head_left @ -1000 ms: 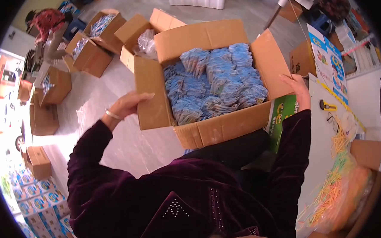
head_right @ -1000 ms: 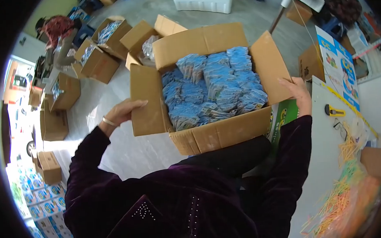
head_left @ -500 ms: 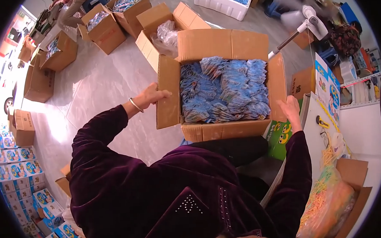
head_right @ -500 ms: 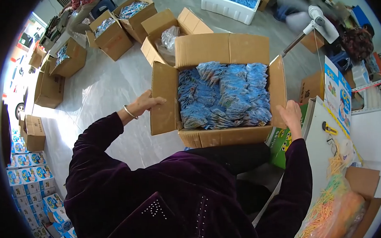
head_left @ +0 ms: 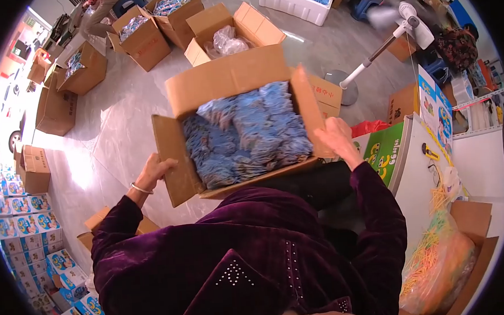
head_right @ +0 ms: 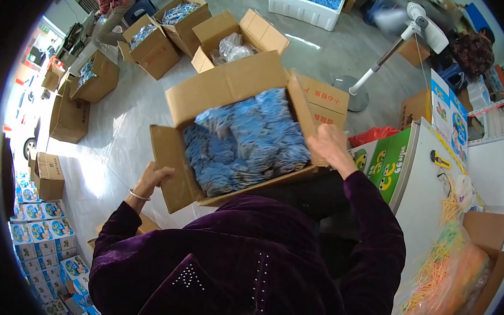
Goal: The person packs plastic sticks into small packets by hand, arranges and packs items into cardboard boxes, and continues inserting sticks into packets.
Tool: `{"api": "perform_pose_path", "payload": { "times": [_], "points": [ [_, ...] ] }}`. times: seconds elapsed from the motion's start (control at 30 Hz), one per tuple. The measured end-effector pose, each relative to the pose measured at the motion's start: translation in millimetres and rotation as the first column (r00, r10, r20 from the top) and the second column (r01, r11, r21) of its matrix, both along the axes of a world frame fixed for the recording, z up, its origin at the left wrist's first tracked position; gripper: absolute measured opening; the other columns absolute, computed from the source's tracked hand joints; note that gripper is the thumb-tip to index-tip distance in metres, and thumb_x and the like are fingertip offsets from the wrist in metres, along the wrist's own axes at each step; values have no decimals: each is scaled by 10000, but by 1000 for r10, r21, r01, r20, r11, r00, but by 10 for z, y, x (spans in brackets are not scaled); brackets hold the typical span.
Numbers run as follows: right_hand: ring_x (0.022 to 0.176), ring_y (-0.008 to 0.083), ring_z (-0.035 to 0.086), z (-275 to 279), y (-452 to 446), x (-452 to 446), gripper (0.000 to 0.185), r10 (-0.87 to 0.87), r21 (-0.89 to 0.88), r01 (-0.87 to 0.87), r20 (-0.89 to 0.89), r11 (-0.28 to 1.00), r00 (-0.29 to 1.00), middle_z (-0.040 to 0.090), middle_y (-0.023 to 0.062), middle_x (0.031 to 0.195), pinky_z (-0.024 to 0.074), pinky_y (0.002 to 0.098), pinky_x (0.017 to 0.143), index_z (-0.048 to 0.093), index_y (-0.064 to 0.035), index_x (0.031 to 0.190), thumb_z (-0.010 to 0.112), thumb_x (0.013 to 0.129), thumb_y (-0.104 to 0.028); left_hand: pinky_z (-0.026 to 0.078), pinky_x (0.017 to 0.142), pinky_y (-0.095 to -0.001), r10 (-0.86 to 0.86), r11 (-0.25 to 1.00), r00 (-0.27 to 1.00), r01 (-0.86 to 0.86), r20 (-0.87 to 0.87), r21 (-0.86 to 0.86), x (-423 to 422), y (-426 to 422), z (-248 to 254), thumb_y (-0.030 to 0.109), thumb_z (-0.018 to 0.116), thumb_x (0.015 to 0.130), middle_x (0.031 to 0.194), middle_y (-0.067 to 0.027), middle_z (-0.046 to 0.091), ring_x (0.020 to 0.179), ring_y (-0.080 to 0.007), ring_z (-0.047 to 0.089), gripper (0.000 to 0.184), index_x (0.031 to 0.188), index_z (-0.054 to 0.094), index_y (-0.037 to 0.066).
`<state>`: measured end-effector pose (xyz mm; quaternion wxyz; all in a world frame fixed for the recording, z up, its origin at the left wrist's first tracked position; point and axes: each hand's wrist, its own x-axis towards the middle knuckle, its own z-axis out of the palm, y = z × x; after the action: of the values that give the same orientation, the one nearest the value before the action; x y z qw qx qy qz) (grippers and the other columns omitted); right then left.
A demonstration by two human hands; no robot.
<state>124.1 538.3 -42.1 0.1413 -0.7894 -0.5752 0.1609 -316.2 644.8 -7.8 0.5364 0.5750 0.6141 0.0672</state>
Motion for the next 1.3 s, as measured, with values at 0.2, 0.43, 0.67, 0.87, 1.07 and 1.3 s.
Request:
{"api": "perform_pose_path", "payload": {
  "times": [0.2,0.43,0.67,0.87,1.07,1.3],
  "points": [
    [639,387,607,186,179,46,236,154,25,-153,-54,988,987,584,241,639,479,459,574,593,38,612,553,664,-189,319,363,-246,87,996,983,-89,-164,-1,-14,-182,-123,215,616,717,507,-16,506,394,-110,453,225,628,595,10],
    [633,401,578,-292,634,-90,281,315,155,-293,-143,944,938,565,235,632,449,473,581,544,44,597,535,677,-225,378,351,-256,281,938,940,-312,-196,-151,-74,-459,-242,187,636,713,582,-42,565,426,-137,515,175,712,612,13],
    [597,412,536,-1288,1007,-283,201,478,134,-459,-232,878,847,534,221,623,409,494,541,443,-5,631,537,699,-170,434,378,-263,408,859,885,-455,-223,-234,-101,-689,-493,163,623,731,601,-45,570,472,-139,551,166,782,609,6],
    [637,405,531,-1650,1189,-545,180,491,323,-416,-200,850,848,532,224,678,402,497,562,452,-11,716,537,704,-169,378,338,-270,486,830,844,-527,-229,-181,-478,-640,-903,183,641,712,565,-54,549,417,-147,509,190,725,598,-2],
    [806,387,502,-1551,1377,-503,191,485,-54,-516,-267,855,833,506,209,839,374,501,693,460,-37,867,499,759,-190,331,302,-276,494,843,836,-528,-239,-106,-685,-404,-1139,218,661,692,492,-64,509,334,-163,445,264,611,566,-15],
    [779,377,543,-1756,1445,-572,173,446,4,-454,-195,891,874,550,196,797,418,491,687,518,-14,757,489,775,-184,418,357,-296,495,850,835,-522,-241,-62,-833,-361,-1860,270,704,674,549,-86,551,427,-181,532,317,621,578,-15]
  ]
}}
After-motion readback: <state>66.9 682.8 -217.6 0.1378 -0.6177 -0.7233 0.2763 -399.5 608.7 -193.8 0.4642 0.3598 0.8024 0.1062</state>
